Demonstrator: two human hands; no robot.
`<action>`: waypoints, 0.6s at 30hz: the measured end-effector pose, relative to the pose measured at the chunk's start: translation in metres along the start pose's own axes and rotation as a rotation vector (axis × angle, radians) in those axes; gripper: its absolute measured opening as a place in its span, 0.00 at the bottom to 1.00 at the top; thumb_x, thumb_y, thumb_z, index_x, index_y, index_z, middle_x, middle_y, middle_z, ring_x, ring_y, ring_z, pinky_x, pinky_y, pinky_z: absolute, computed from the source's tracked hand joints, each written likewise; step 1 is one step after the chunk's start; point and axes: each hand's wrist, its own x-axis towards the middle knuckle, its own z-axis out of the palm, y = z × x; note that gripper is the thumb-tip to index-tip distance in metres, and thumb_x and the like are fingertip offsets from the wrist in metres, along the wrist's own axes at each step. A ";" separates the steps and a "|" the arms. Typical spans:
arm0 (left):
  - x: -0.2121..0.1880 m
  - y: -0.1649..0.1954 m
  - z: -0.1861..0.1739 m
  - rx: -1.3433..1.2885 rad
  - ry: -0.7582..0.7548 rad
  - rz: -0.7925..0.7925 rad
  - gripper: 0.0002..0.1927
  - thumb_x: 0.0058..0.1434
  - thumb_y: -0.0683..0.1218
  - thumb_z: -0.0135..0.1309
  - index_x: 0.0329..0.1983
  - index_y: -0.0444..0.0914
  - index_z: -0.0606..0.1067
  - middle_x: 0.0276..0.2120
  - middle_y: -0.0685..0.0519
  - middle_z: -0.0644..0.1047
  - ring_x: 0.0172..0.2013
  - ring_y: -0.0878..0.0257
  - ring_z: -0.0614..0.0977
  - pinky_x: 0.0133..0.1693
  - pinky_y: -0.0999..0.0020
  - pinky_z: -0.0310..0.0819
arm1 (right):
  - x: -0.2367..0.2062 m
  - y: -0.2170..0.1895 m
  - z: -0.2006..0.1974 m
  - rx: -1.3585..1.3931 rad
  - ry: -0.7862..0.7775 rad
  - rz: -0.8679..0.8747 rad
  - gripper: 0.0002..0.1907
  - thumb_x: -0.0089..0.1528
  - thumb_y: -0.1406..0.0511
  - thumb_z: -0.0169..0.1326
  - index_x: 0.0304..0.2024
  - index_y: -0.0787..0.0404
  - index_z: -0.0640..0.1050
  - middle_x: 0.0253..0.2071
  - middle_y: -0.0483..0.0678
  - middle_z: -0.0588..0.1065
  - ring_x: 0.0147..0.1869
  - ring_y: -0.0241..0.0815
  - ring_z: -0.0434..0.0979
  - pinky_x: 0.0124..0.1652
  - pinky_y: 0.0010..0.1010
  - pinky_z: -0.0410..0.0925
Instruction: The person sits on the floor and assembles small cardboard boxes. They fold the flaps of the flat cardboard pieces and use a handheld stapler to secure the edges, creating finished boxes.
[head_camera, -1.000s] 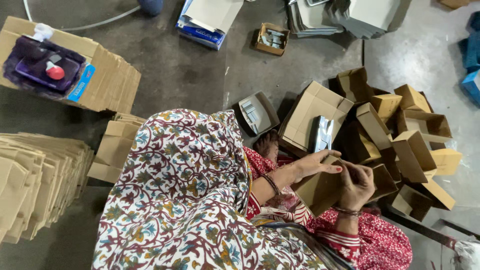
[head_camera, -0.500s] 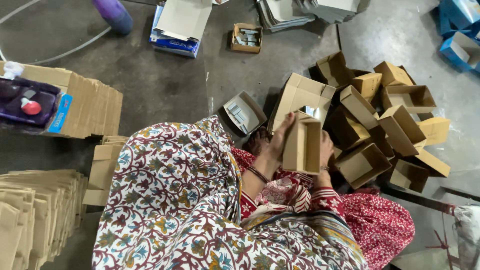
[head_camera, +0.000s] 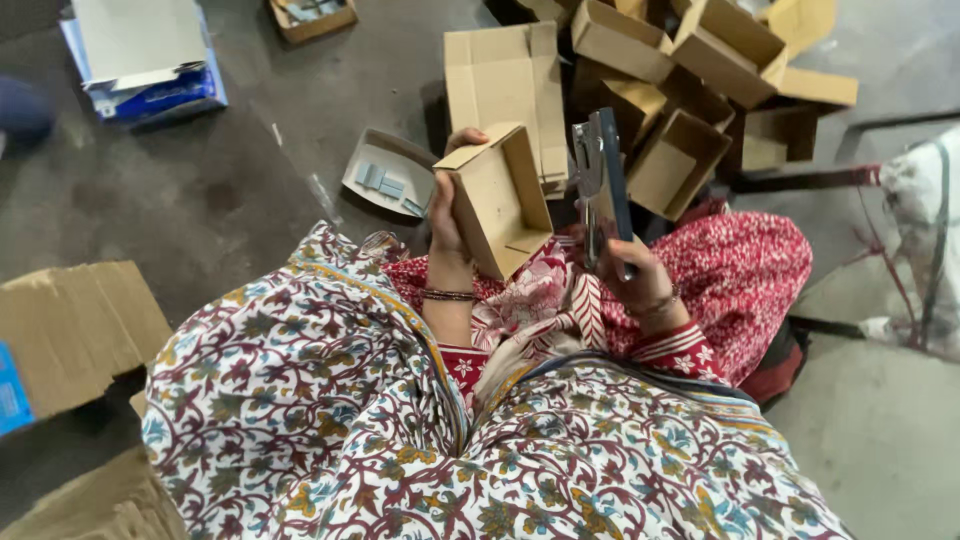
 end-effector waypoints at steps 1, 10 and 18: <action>-0.001 0.002 -0.001 0.025 -0.029 0.014 0.36 0.63 0.70 0.56 0.59 0.39 0.69 0.56 0.50 0.71 0.59 0.57 0.73 0.61 0.62 0.69 | -0.021 0.001 0.006 0.070 -0.085 0.006 0.41 0.55 0.54 0.64 0.65 0.63 0.64 0.48 0.50 0.71 0.47 0.44 0.73 0.44 0.36 0.68; -0.008 0.017 0.000 0.492 -0.258 -0.076 0.40 0.53 0.74 0.61 0.52 0.37 0.75 0.62 0.45 0.70 0.64 0.55 0.71 0.68 0.59 0.61 | -0.068 0.035 0.043 0.209 -0.326 0.122 0.44 0.56 0.55 0.64 0.68 0.64 0.62 0.49 0.49 0.67 0.51 0.42 0.69 0.44 0.36 0.66; -0.004 0.025 0.004 0.637 -0.388 -0.139 0.40 0.51 0.72 0.64 0.51 0.36 0.77 0.60 0.43 0.72 0.67 0.52 0.69 0.68 0.58 0.61 | -0.063 0.024 0.042 0.045 -0.173 0.098 0.44 0.56 0.52 0.62 0.69 0.65 0.63 0.54 0.55 0.71 0.50 0.46 0.72 0.44 0.37 0.69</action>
